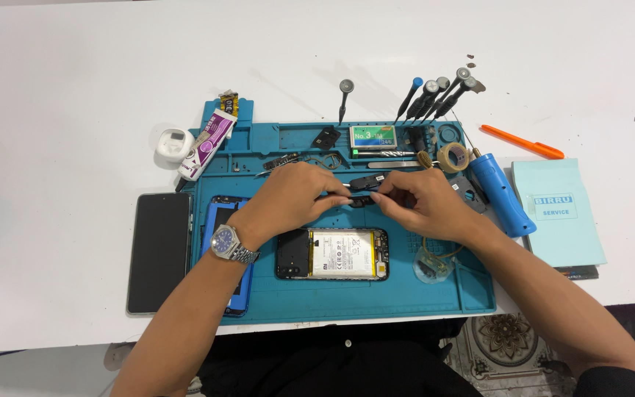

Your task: The person repairs a smartphone at a service workbench. They handle small internal components and flex cables, use a screwdriver to unscrew parts, pry at the phone's internals, then lift the phone and continue working on its battery and frame with the screwdriver.

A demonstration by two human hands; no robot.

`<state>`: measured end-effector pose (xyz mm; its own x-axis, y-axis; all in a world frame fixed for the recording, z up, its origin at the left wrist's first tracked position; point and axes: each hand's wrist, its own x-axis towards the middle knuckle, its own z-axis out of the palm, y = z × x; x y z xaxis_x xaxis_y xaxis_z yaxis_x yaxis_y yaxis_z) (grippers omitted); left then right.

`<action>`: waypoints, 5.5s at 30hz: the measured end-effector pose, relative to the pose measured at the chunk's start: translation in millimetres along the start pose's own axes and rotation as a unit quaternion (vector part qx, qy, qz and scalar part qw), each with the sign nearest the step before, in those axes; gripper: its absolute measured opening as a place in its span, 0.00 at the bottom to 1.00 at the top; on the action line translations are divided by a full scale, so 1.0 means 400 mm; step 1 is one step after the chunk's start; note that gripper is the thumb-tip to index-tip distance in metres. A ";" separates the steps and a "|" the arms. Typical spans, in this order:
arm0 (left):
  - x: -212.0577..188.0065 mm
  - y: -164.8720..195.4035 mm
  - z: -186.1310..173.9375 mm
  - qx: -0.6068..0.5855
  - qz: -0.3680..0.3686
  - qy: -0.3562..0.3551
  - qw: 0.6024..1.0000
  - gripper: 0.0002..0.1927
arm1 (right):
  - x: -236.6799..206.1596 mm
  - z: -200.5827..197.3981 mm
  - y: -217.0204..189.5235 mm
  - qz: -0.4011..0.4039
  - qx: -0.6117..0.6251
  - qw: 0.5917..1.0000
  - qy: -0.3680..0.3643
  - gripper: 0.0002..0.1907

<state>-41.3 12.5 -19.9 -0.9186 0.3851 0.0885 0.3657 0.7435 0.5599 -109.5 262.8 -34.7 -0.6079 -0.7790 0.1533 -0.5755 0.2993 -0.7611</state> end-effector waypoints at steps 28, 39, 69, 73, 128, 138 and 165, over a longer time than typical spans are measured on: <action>-0.019 0.001 -0.014 -0.003 0.134 0.113 0.985 0.13 | -0.001 0.033 0.049 0.108 0.214 0.971 -0.009 0.11; -0.024 -0.023 -0.012 0.007 0.133 0.144 0.981 0.12 | 0.014 0.040 0.051 0.086 0.224 0.971 -0.002 0.10; -0.026 -0.035 -0.018 0.003 0.127 0.173 0.977 0.03 | 0.040 0.050 0.076 0.089 0.256 0.962 0.026 0.10; -0.028 -0.033 -0.020 0.005 0.126 0.161 0.979 0.04 | 0.042 0.051 0.080 0.098 0.296 0.950 0.014 0.11; -0.029 -0.005 -0.024 -0.016 0.034 0.037 0.999 0.10 | 0.024 0.035 0.037 0.071 0.101 0.992 0.028 0.11; -0.024 -0.003 -0.021 -0.009 0.062 0.069 0.996 0.07 | 0.018 0.039 0.043 0.096 0.170 0.980 0.028 0.12; -0.027 0.029 0.002 -0.001 0.109 0.117 0.987 0.07 | 0.008 0.047 0.069 0.184 0.386 0.904 0.018 0.15</action>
<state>-26.8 17.2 -15.0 -0.8275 0.3997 0.3943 0.5586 0.6561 0.5075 -117.0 258.1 -67.0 -0.7061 -0.6824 -0.1891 0.2130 0.0499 -0.9758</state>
